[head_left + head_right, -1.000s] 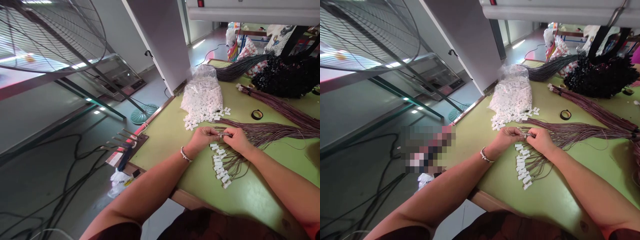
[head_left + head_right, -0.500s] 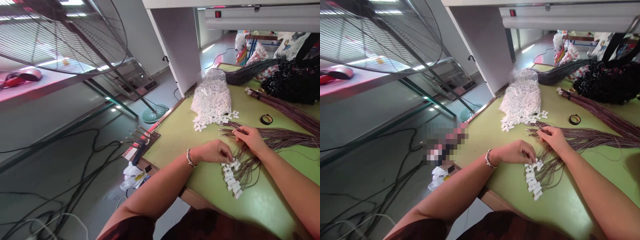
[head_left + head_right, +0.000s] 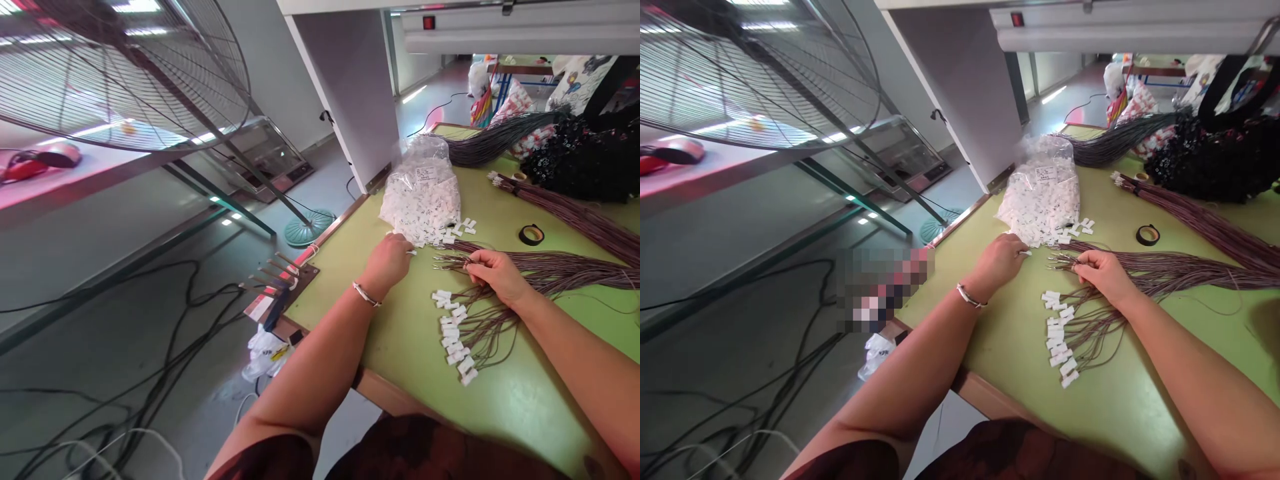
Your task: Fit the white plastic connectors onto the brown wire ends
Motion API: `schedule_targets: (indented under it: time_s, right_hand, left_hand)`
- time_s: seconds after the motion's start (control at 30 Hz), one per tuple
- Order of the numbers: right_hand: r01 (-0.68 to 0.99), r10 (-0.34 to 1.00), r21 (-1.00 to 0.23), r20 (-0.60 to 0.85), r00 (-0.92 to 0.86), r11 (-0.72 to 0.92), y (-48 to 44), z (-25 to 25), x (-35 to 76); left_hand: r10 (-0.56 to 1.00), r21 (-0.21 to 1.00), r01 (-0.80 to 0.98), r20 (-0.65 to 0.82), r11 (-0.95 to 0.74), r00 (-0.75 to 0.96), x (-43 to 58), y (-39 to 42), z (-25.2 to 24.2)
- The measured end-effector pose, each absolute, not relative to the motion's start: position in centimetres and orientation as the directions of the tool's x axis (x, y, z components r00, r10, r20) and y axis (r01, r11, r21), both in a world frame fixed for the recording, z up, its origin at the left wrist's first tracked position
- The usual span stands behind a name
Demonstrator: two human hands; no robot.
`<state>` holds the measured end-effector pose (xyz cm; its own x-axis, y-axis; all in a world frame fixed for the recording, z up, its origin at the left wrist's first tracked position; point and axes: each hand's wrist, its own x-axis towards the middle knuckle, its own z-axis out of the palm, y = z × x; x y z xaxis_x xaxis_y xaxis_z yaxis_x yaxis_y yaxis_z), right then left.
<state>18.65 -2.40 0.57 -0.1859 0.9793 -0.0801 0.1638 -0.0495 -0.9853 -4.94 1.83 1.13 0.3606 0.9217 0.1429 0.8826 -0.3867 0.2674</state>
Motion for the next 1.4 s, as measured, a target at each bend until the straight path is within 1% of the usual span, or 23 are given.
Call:
schedule_targets:
  time_s: [0.13, 0.2, 0.27, 0.33, 0.37, 0.4, 0.43, 0.47, 0.5, 0.57, 0.63, 0.7, 0.83, 0.97, 1.1, 1.2, 1.27, 1.4]
  right_hand:
    - [0.242, 0.992, -0.970, -0.016, -0.123, 0.014, -2.5, 0.4, 18.0]
    - [0.278, 0.994, -0.960, 0.015, -0.110, 0.045, -2.5, 0.4, 17.7]
    - [0.315, 0.994, -0.947, 0.034, -0.101, 0.064, -2.6, 0.5, 17.5]
    - [0.361, 0.994, -0.929, 0.056, -0.095, 0.087, -2.8, 0.7, 17.4]
    - [0.382, 0.993, -0.918, 0.073, -0.095, 0.105, -2.9, 0.7, 17.4]
    - [0.400, 0.991, -0.908, 0.095, -0.097, 0.126, -3.0, 0.8, 17.3]
    - [0.408, 0.988, -0.901, 0.116, -0.104, 0.149, -3.1, 0.9, 17.3]
    - [0.407, 0.984, -0.897, 0.137, -0.111, 0.171, -3.2, 0.9, 17.3]
    - [0.400, 0.981, -0.897, 0.155, -0.117, 0.189, -3.3, 0.9, 17.4]
    - [0.390, 0.977, -0.896, 0.178, -0.118, 0.211, -3.4, 0.8, 17.4]
    - [0.397, 0.975, -0.891, 0.189, -0.117, 0.220, -3.4, 0.6, 17.5]
    - [0.413, 0.972, -0.880, 0.203, -0.120, 0.235, -3.4, 0.5, 17.6]
    - [0.443, 0.967, -0.859, 0.231, -0.109, 0.255, -3.4, 0.4, 17.6]
    - [0.489, 0.963, -0.830, 0.253, -0.097, 0.267, -3.5, 0.2, 17.5]
    - [0.527, 0.948, -0.792, 0.302, -0.098, 0.307, -3.5, -0.1, 17.6]
    - [0.528, 0.944, -0.785, 0.300, -0.136, 0.325, -3.6, -0.2, 17.7]
    - [0.514, 0.947, -0.795, 0.273, -0.170, 0.322, -3.6, -0.1, 17.6]
    - [0.484, 0.954, -0.827, 0.199, -0.223, 0.286, -3.5, 0.1, 17.5]
  left_hand:
    - [0.930, 0.232, 0.900, 0.108, -0.368, 0.352, -4.1, 1.5, 1.0]
    - [0.936, 0.278, 0.894, 0.128, -0.352, 0.329, -4.0, 1.5, 1.0]
    - [0.938, 0.404, 0.847, 0.179, -0.345, 0.297, -4.0, 1.3, 1.2]
    - [0.948, 0.606, 0.729, 0.194, -0.319, 0.254, -3.8, 0.8, 1.5]
    - [0.958, 0.724, 0.632, 0.156, -0.275, 0.239, -3.6, 0.5, 1.7]
    - [0.968, 0.836, 0.512, 0.087, -0.200, 0.235, -3.3, 0.1, 1.8]
    - [0.970, 0.924, 0.370, 0.001, -0.094, 0.243, -3.0, -0.3, 1.9]
    - [0.960, 0.975, 0.219, -0.090, 0.031, 0.265, -2.6, -0.6, 1.9]
    - [0.939, 0.985, 0.077, -0.172, 0.156, 0.297, -2.2, -0.9, 1.9]
    - [0.894, 0.929, -0.135, -0.280, 0.344, 0.350, -1.5, -1.2, 1.8]
    - [0.861, 0.865, -0.232, -0.341, 0.444, 0.377, -1.0, -1.2, 1.6]
    - [0.845, 0.835, -0.258, -0.373, 0.486, 0.384, -0.9, -1.0, 1.4]
    - [0.847, 0.843, -0.260, -0.352, 0.472, 0.398, -1.2, -0.8, 1.3]
    - [0.875, 0.893, -0.233, -0.272, 0.385, 0.401, -1.3, -1.0, 1.2]
    - [0.916, 0.969, -0.098, -0.180, 0.229, 0.359, -0.9, -1.1, 0.9]
    - [0.922, 0.988, -0.030, -0.128, 0.149, 0.364, -0.5, -1.1, 0.3]
    - [0.901, 0.985, -0.052, -0.130, 0.166, 0.413, -0.5, -1.0, -0.1]
    - [0.868, 0.953, -0.159, -0.155, 0.257, 0.472, -0.7, -0.7, -0.7]
